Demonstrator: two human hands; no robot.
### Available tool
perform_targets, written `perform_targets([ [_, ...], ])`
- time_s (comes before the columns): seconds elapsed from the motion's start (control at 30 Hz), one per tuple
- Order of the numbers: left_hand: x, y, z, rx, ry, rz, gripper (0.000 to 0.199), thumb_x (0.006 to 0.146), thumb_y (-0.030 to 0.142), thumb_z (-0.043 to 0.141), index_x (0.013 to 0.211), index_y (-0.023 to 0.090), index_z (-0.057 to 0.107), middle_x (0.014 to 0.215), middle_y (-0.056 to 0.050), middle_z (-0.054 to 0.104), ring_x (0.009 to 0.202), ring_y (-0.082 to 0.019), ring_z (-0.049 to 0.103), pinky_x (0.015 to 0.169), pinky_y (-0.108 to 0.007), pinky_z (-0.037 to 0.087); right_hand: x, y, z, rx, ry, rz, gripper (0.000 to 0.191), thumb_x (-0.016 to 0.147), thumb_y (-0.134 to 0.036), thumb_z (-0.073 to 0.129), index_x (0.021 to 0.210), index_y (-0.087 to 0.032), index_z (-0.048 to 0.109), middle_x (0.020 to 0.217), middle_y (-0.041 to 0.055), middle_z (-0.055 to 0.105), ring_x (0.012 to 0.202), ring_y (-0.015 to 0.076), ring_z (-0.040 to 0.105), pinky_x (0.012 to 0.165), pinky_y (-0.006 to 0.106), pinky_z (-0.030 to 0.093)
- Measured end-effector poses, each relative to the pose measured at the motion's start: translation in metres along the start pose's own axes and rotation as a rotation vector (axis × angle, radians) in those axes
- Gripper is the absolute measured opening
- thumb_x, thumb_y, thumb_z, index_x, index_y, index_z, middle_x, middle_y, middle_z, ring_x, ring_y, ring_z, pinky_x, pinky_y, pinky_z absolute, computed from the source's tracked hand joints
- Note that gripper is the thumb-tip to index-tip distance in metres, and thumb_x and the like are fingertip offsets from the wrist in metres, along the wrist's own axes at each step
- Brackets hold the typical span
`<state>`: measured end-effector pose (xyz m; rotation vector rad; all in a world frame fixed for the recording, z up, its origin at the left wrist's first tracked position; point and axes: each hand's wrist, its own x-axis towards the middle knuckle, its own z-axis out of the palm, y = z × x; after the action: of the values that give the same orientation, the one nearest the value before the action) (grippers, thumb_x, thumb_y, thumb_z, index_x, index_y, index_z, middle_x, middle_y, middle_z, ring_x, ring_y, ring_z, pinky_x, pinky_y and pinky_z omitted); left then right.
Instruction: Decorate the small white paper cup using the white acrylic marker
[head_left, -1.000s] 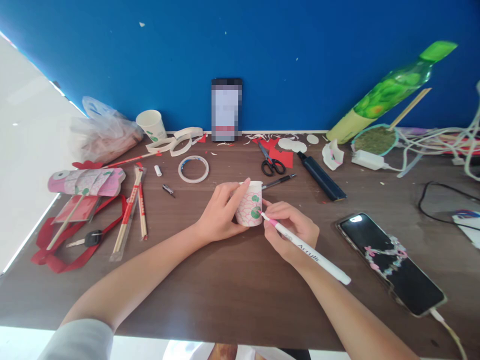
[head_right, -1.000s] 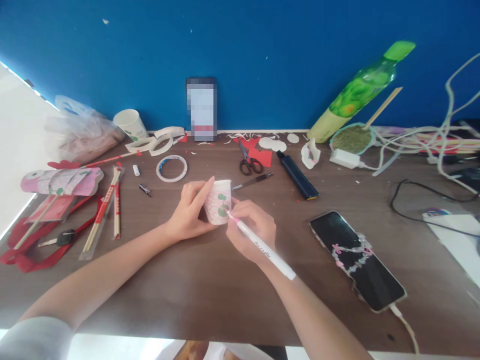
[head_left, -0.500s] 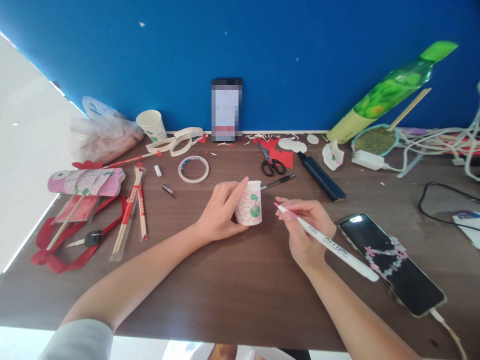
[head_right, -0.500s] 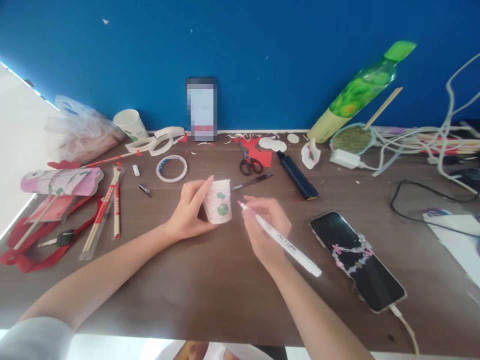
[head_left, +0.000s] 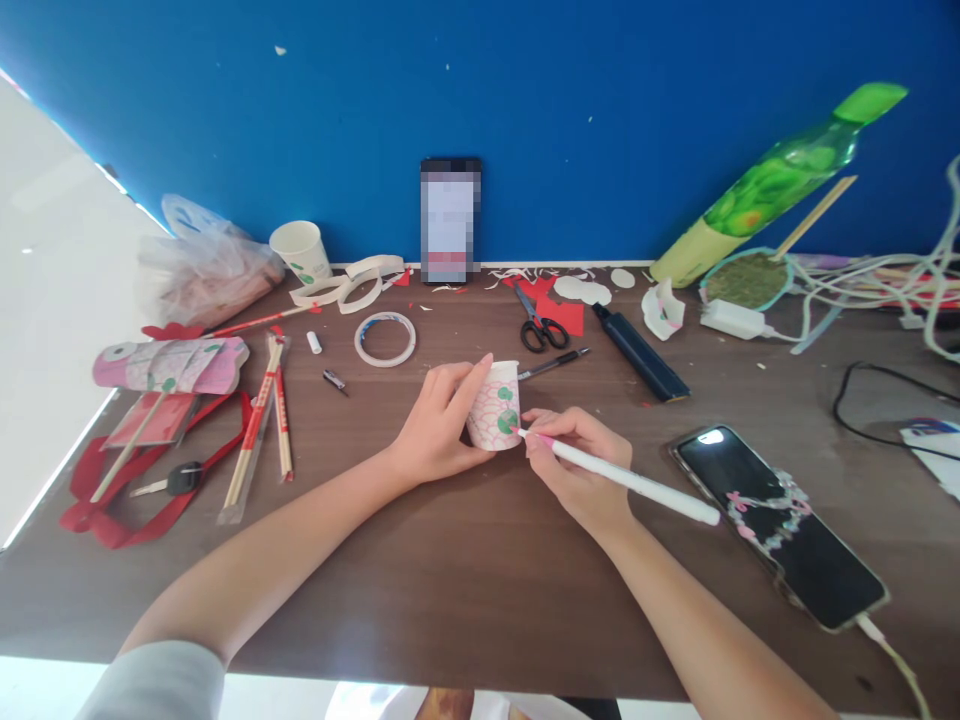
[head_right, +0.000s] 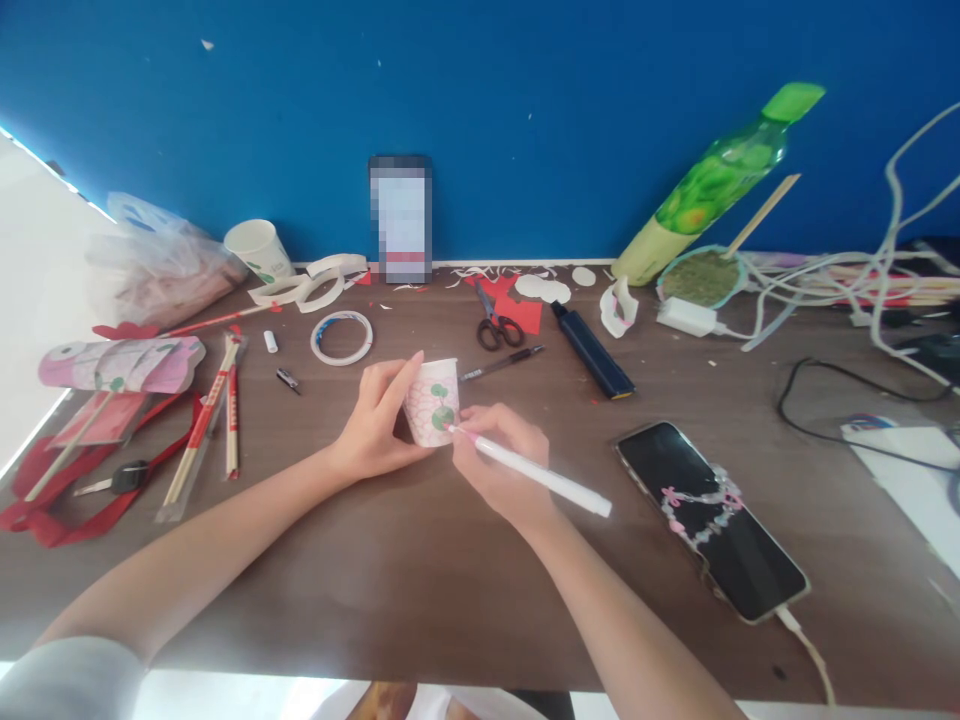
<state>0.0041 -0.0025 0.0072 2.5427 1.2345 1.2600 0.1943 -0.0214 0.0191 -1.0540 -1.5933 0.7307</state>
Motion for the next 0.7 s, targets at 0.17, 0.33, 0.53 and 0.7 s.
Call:
perform_targets([
  [0.17, 0.0, 0.0004, 0.0, 0.005, -0.005, 0.0, 0.1, 0.074, 0.038, 0.071, 0.152, 0.019, 0.011, 0.12, -0.015, 0.051, 0.111, -0.029, 0.05, 0.095, -0.042, 0.04, 0.0002, -0.0006, 0.0009, -0.056, 0.0, -0.01, 0.008, 0.073, -0.017, 0.067, 0.069, -0.021, 0.062, 0.07, 0.0009, 0.07, 0.066, 0.0172, 0.069, 0.075, 0.037, 0.059],
  [0.33, 0.0, 0.0006, -0.0004, 0.009, -0.004, 0.003, 0.1, 0.074, 0.037, 0.071, 0.152, 0.018, 0.011, 0.119, -0.014, 0.051, 0.11, -0.029, 0.05, 0.095, -0.043, 0.04, 0.0004, -0.0005, 0.0009, -0.081, 0.014, -0.026, 0.008, 0.072, -0.017, 0.067, 0.068, -0.021, 0.062, 0.069, 0.0005, 0.069, 0.062, 0.0157, 0.067, 0.072, 0.035, 0.059],
  [0.53, 0.0005, 0.0009, -0.0008, 0.006, 0.001, 0.002, 0.099, 0.074, 0.036, 0.071, 0.151, 0.019, 0.011, 0.119, -0.014, 0.051, 0.11, -0.029, 0.051, 0.095, -0.042, 0.041, 0.0005, -0.0005, 0.0001, -0.082, 0.025, -0.024, 0.007, 0.072, -0.017, 0.067, 0.068, -0.021, 0.063, 0.067, 0.0004, 0.069, 0.066, 0.0183, 0.07, 0.075, 0.036, 0.059],
  [0.7, 0.0008, 0.0012, -0.0014, -0.007, 0.002, 0.009, 0.098, 0.074, 0.035, 0.071, 0.151, 0.018, 0.011, 0.118, -0.014, 0.05, 0.11, -0.028, 0.05, 0.094, -0.042, 0.04, 0.0013, -0.0008, 0.0008, -0.096, 0.035, -0.019, 0.009, 0.073, -0.017, 0.066, 0.067, -0.021, 0.062, 0.067, 0.0006, 0.069, 0.065, 0.0184, 0.07, 0.074, 0.037, 0.059],
])
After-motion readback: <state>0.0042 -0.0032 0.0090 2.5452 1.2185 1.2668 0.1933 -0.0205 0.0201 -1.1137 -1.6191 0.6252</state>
